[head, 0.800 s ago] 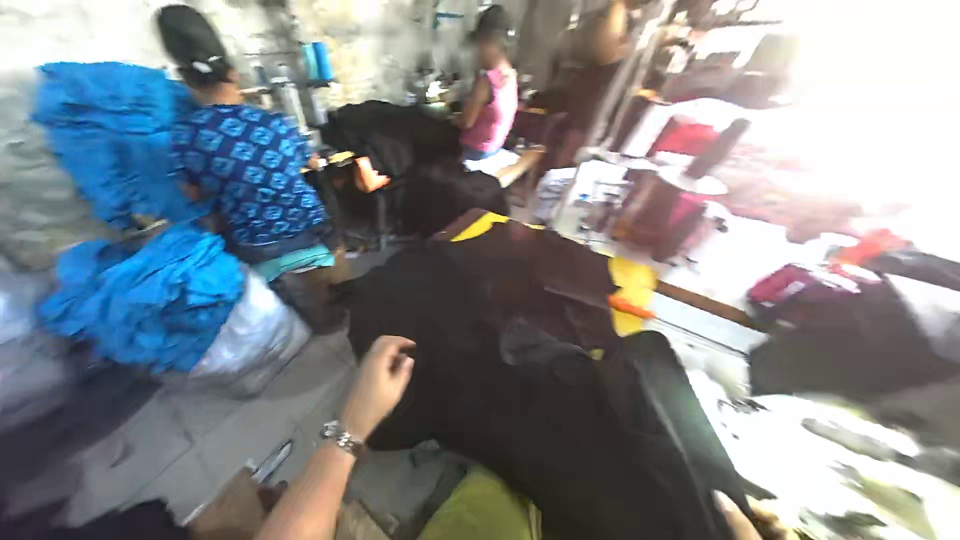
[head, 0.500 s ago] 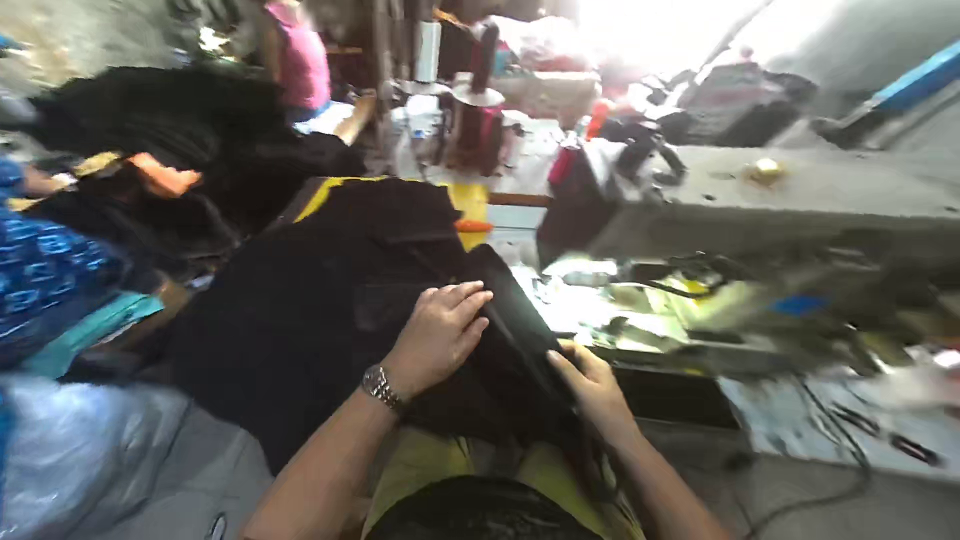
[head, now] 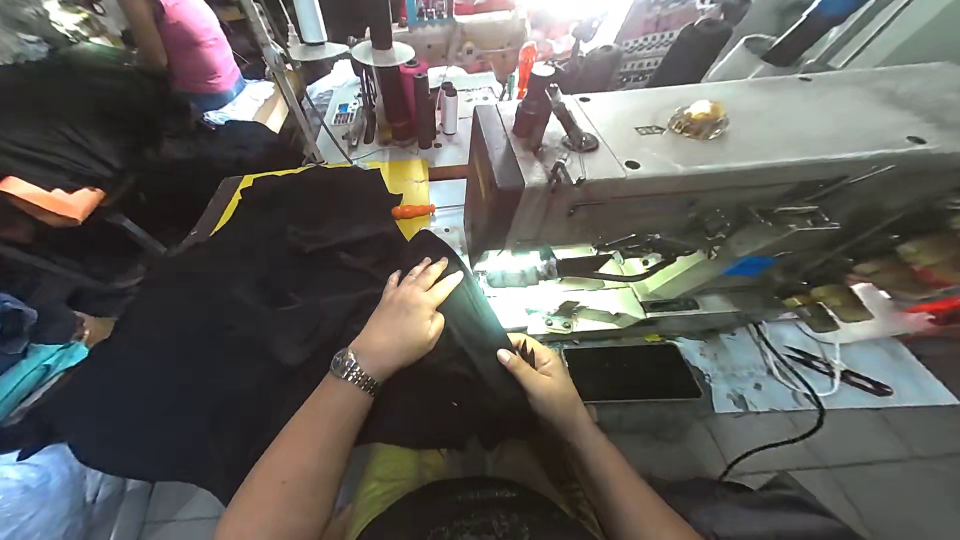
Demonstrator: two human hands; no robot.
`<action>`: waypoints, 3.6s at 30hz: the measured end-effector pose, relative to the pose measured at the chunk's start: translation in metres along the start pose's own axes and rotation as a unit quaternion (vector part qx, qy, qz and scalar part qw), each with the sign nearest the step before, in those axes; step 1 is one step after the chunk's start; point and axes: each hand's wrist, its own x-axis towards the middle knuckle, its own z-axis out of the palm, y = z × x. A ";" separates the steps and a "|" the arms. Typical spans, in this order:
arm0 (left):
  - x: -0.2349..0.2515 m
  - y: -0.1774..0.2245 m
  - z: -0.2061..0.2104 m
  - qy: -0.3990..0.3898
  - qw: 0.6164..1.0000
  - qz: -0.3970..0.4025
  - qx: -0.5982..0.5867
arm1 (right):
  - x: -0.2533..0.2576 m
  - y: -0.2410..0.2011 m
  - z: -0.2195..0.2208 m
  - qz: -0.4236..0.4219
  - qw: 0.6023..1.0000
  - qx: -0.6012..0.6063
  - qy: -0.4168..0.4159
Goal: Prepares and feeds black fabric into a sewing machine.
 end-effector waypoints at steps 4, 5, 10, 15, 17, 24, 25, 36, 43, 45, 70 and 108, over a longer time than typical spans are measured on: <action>0.003 -0.002 -0.002 0.010 1.000 0.011 0.006 | -0.001 0.001 -0.001 0.007 1.000 0.003 0.002; 0.004 -0.002 -0.004 0.010 1.000 0.013 0.008 | -0.002 0.002 -0.001 0.010 1.000 0.005 0.002; 0.017 -0.002 -0.012 0.049 0.999 0.006 0.014 | -0.002 0.001 -0.003 0.016 0.999 0.029 0.001; 0.037 -0.001 -0.017 0.036 0.998 -0.039 0.015 | -0.003 -0.003 -0.006 0.007 0.999 0.046 -0.012; 0.043 -0.007 -0.017 0.015 0.999 -0.022 -0.021 | -0.002 -0.007 -0.007 -0.007 0.999 0.030 -0.007; 0.030 -0.015 -0.034 0.129 0.977 0.022 -0.168 | 0.000 -0.009 -0.017 -0.115 0.965 -0.226 0.065; 0.026 -0.015 -0.035 0.148 0.974 0.022 -0.170 | -0.001 -0.007 -0.017 -0.157 0.939 -0.291 0.094; 0.009 -0.033 0.017 0.336 0.937 0.059 -0.075 | -0.006 0.004 -0.020 -0.360 0.762 -0.520 0.139; 0.009 -0.033 0.022 0.364 0.925 0.069 -0.084 | -0.007 0.006 -0.021 -0.365 0.758 -0.521 0.144; 0.009 -0.034 0.023 0.367 0.923 0.077 -0.087 | -0.007 0.006 -0.021 -0.362 0.764 -0.515 0.140; 0.005 -0.028 0.030 0.353 0.926 0.125 -0.055 | -0.056 0.024 -0.036 -0.298 0.808 -0.496 0.110; 0.010 0.036 -0.011 0.047 0.993 0.105 -0.031 | -0.017 -0.013 0.001 -0.029 0.998 -0.026 -0.046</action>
